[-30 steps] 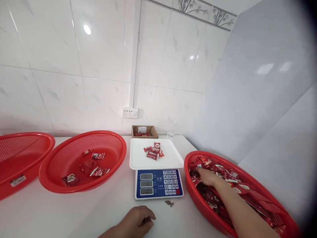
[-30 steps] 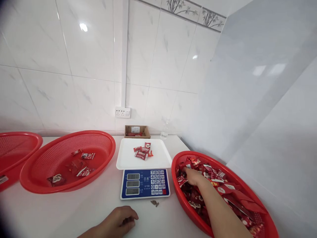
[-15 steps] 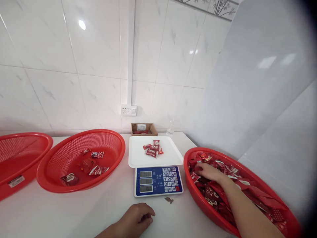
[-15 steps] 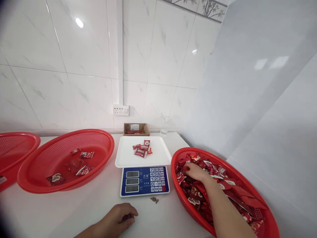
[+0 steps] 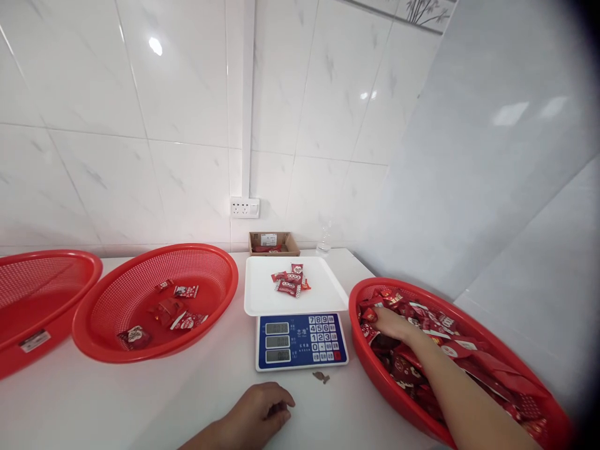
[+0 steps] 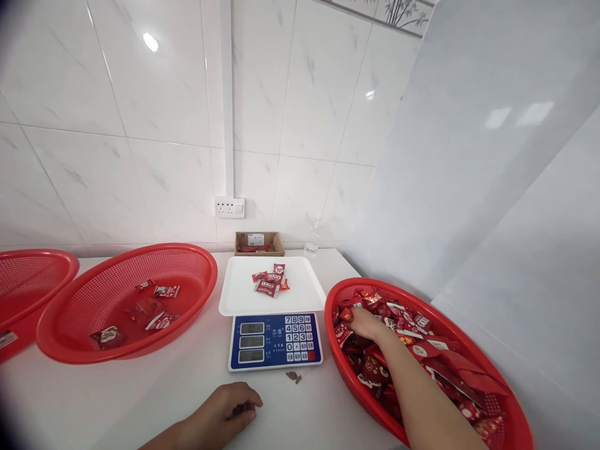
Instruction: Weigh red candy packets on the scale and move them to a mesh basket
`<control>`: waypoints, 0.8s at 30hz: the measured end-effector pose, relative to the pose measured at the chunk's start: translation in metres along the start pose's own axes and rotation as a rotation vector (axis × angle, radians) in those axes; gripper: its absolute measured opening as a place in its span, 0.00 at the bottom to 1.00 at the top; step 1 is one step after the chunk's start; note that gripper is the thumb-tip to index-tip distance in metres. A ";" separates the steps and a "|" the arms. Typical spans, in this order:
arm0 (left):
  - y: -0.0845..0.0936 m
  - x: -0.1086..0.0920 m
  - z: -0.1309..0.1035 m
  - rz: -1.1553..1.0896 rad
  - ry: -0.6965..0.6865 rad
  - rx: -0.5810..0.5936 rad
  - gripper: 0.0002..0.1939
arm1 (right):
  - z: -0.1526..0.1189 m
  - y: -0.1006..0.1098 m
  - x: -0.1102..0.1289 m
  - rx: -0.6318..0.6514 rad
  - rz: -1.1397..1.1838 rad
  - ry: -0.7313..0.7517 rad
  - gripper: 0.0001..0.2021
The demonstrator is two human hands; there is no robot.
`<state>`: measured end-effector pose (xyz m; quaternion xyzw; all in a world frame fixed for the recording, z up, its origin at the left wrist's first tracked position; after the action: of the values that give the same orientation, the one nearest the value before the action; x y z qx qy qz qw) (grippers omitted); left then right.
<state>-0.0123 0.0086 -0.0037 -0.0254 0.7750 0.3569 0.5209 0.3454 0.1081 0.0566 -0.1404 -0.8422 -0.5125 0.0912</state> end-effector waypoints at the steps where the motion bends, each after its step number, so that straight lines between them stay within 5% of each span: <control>1: 0.000 0.000 0.000 -0.001 -0.004 -0.001 0.12 | 0.000 0.000 0.000 0.020 0.002 0.000 0.08; 12: 0.001 -0.002 0.000 0.008 -0.003 -0.002 0.12 | -0.005 0.003 -0.001 -0.006 0.068 -0.025 0.06; 24: 0.000 -0.003 -0.002 0.018 -0.009 -0.005 0.13 | -0.021 0.024 0.002 -0.305 0.290 -0.066 0.10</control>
<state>-0.0124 0.0061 -0.0006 -0.0181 0.7719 0.3636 0.5211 0.3517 0.1001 0.0872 -0.2890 -0.7283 -0.6108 0.1141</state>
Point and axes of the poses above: each hand's wrist, its own z-axis towards the middle knuckle, its own y-axis out of the back of the hand, x = y × z, the point moved 1 cm from there along z, towards the middle knuckle, and after that the axes turned 14 degrees about x, right-handed, at the moved point
